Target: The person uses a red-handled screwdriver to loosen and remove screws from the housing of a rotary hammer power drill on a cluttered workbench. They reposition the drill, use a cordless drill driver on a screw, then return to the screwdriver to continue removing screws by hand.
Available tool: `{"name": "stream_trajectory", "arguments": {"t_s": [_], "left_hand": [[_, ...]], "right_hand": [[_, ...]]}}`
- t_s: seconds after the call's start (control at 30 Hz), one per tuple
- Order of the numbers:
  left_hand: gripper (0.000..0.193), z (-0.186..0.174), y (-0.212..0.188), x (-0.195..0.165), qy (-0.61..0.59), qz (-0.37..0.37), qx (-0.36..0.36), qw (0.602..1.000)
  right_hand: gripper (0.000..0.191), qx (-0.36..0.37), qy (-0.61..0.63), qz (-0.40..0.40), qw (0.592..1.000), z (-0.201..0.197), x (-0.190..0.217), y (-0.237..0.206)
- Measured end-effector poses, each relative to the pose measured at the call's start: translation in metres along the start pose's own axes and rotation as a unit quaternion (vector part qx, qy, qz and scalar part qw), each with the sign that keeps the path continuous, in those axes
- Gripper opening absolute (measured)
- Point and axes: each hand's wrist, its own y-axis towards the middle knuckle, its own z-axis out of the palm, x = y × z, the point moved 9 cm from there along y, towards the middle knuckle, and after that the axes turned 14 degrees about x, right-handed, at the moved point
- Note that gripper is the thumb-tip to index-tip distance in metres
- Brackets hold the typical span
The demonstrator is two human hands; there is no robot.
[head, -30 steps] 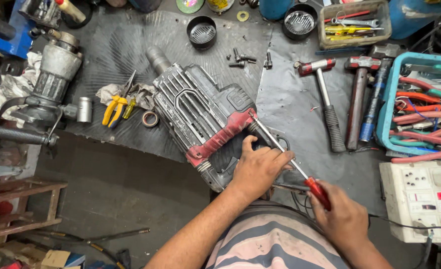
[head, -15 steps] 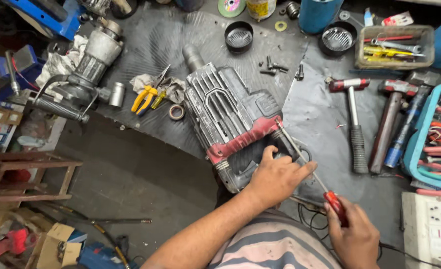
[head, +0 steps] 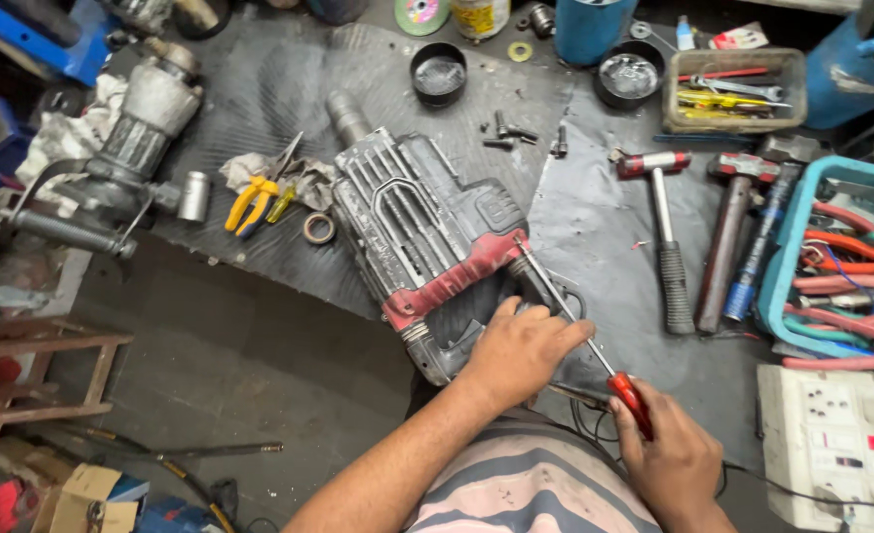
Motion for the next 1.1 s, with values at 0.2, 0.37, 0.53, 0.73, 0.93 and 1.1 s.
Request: {"name": "stream_trajectory", "arguments": {"t_s": [0.2, 0.37, 0.53, 0.73, 0.93, 1.1], "left_hand": [[0.031, 0.000, -0.001, -0.002, 0.008, 0.014, -0.018, 1.000], [0.024, 0.002, -0.004, 0.003, 0.035, -0.011, -0.022, 0.999], [0.021, -0.002, -0.006, -0.002, 0.027, -0.015, -0.045, 0.998], [0.026, -0.008, -0.012, -0.006, 0.064, 0.016, -0.080, 0.995], [0.027, -0.001, -0.003, -0.002, 0.053, -0.013, -0.041, 0.998], [0.026, -0.004, -0.004, -0.002, 0.014, 0.001, -0.034, 0.999]], "right_hand": [[0.044, 0.154, 0.571, 0.283, 0.755, 0.062, -0.058, 0.000], [0.045, 0.113, 0.533, 0.275, 0.792, 0.066, -0.077, 0.025], [0.046, -0.046, 0.055, 0.078, 0.994, 0.025, -0.041, 0.019], [0.047, 0.147, 0.612, 0.309, 0.713, 0.085, -0.075, 0.014], [0.048, 0.045, 0.105, 0.103, 0.988, 0.021, -0.047, -0.002], [0.038, 0.036, 0.091, 0.088, 0.991, 0.025, -0.037, -0.003]]}}
